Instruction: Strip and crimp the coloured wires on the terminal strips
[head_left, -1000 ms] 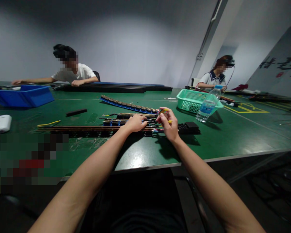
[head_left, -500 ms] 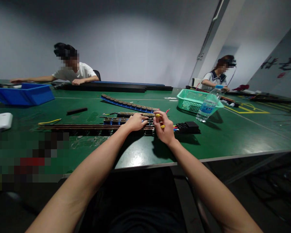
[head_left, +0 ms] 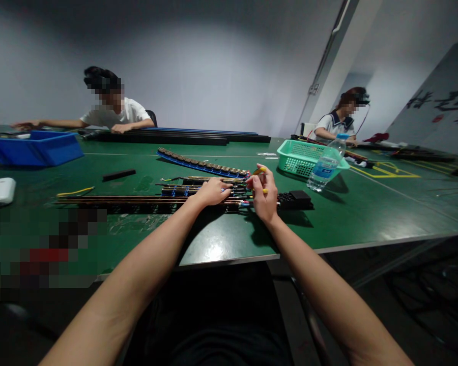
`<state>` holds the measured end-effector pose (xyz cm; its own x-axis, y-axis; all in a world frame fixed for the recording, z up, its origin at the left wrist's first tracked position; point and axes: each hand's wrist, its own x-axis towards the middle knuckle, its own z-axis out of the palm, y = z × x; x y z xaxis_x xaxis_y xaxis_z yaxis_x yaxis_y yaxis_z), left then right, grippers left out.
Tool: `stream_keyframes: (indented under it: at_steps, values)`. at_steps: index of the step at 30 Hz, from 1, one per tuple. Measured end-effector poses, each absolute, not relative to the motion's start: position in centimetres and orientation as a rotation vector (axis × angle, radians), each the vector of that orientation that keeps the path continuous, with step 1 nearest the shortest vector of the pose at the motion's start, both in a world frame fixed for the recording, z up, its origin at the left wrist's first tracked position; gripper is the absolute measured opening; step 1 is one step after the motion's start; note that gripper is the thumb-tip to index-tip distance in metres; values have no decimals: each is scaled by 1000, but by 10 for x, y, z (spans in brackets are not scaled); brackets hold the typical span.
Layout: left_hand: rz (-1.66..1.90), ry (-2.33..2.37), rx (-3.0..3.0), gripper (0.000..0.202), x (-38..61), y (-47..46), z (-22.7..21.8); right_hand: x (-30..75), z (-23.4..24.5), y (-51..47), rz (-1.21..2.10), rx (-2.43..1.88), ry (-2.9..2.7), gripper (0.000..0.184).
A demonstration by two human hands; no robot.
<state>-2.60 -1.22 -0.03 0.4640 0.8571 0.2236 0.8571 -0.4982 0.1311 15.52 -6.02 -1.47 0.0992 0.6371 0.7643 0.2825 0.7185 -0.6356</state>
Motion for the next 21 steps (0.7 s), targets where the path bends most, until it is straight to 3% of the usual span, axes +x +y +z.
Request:
stream_keyframes:
  at_steps: [5,11,15,21]
  values:
    - [404,1587,2700,44,-26,-13,0,154,-16,-57,293,-843,-1579,43]
    - [420,1545,2708,42,-28,-10,-3,157,-17,-58,142,-794,-1921,31]
    - [435,1579,2671,40,-28,-7,-6,159,-23,-57,-1,-725,-2207,38]
    - [419,1572,2693,43,-26,-10,-2,155,-15,-58,190,-881,-1750,31]
